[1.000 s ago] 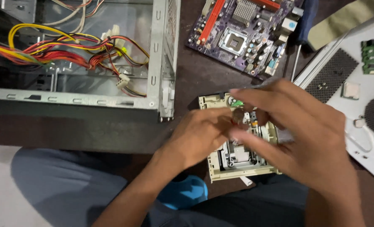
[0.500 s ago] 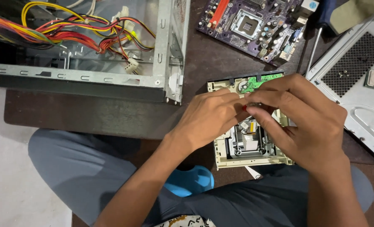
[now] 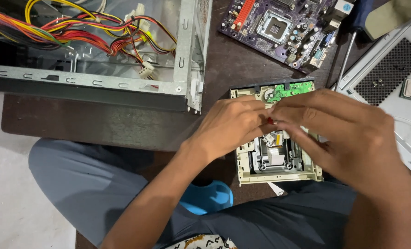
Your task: Disassembling a computer optical drive by removing screws and internal components.
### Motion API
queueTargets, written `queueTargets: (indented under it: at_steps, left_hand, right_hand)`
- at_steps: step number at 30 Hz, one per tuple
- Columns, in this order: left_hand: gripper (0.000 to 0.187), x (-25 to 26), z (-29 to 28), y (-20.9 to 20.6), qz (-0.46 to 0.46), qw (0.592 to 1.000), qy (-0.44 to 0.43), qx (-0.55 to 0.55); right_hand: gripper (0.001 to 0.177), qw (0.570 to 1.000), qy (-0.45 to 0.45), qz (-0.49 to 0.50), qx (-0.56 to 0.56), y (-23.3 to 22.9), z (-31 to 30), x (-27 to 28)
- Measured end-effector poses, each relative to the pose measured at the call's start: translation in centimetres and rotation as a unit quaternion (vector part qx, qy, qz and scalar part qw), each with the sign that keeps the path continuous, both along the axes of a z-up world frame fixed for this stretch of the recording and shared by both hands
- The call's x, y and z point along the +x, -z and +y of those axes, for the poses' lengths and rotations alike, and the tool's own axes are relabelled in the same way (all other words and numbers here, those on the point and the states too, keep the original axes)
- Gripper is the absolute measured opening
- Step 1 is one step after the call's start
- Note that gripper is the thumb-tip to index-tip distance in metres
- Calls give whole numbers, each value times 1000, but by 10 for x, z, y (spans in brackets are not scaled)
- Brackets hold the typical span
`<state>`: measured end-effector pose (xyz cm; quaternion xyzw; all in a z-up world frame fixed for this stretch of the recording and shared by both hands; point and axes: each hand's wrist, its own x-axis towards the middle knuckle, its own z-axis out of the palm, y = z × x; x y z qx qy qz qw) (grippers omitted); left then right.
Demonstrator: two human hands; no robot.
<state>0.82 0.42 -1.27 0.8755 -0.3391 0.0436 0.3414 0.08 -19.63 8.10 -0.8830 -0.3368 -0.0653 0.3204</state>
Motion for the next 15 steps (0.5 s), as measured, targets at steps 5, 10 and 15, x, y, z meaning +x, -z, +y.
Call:
queueTargets:
  at_steps: [5,10,15]
  left_hand:
    - [8,-4,-2,7,-11,1000,-13,-22]
    - [75,-67,-14,-12,100,962,-195,-163]
    - [136,-102,-24,19,147,969,-195,-43]
  right_hand:
    - [21,997,-11,14,-77,-19,6,5]
    - [12,969,48,5,-241,-30,11,-2]
    - [21,933,74,39,-350,-25,15,6]
